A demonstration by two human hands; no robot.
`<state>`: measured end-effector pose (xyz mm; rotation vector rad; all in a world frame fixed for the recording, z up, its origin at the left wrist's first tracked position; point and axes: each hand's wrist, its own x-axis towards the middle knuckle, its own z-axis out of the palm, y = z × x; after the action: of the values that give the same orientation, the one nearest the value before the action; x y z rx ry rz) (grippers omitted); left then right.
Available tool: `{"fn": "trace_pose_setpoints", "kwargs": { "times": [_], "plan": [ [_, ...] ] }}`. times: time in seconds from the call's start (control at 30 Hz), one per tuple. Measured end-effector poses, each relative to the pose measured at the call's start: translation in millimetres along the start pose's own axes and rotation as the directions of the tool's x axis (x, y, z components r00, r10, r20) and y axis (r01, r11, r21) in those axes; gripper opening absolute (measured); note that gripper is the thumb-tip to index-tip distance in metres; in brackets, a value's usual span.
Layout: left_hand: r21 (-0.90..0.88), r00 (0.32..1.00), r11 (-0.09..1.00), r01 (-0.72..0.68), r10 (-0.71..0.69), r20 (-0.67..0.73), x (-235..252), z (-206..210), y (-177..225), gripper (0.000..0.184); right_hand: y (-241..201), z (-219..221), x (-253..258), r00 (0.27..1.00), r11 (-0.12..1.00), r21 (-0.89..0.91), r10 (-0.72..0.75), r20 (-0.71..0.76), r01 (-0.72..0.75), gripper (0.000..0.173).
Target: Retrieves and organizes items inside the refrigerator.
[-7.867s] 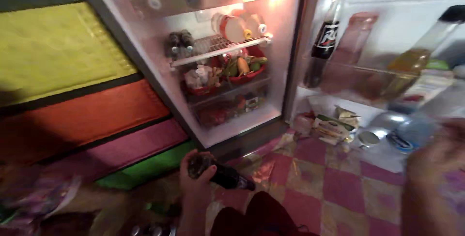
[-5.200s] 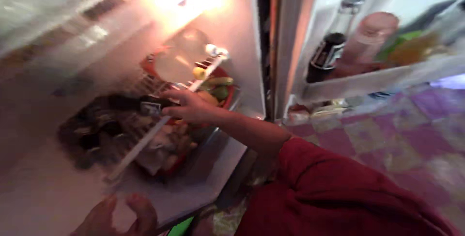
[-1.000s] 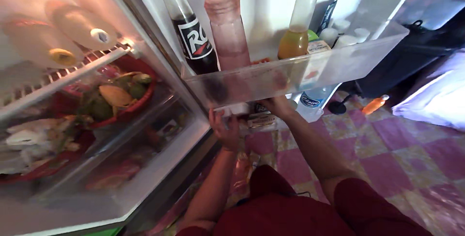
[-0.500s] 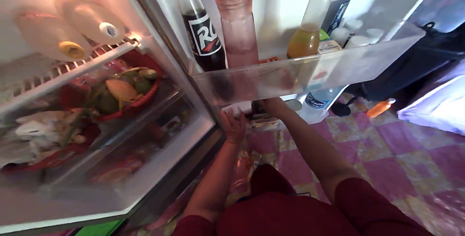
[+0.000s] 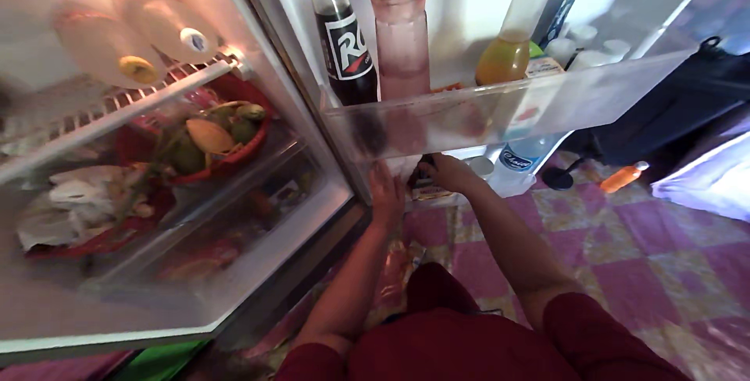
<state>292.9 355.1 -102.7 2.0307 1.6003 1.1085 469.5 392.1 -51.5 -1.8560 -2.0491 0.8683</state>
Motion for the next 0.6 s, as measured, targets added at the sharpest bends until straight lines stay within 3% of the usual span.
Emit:
{"fn": "trace_pose_setpoints", "kwargs": {
  "times": [0.23, 0.37, 0.47, 0.6],
  "plan": [
    [0.024, 0.985, 0.994, -0.109, 0.111, -0.128, 28, 19, -5, 0.046, 28, 6, 16, 0.988, 0.988, 0.095, -0.11, -0.106, 0.12, 0.05],
    [-0.027, 0.999, 0.999, 0.024, -0.024, -0.023, 27, 13, -4, 0.054, 31, -6, 0, 0.999, 0.996, 0.081, -0.04, -0.032, 0.042, 0.059],
    [-0.074, 0.996, 0.996, 0.056, -0.06, -0.06, 20, 11, -9, 0.059, 40, -15, -14, 0.998, 0.993, 0.116, -0.008, -0.069, 0.016, 0.067],
    [-0.067, 0.996, 0.996, 0.067, -0.07, -0.047, 15, 3, -6, 0.065, 56, -9, -15, 0.995, 0.974, 0.212, -0.067, -0.08, 0.082, 0.065]
  ]
}}
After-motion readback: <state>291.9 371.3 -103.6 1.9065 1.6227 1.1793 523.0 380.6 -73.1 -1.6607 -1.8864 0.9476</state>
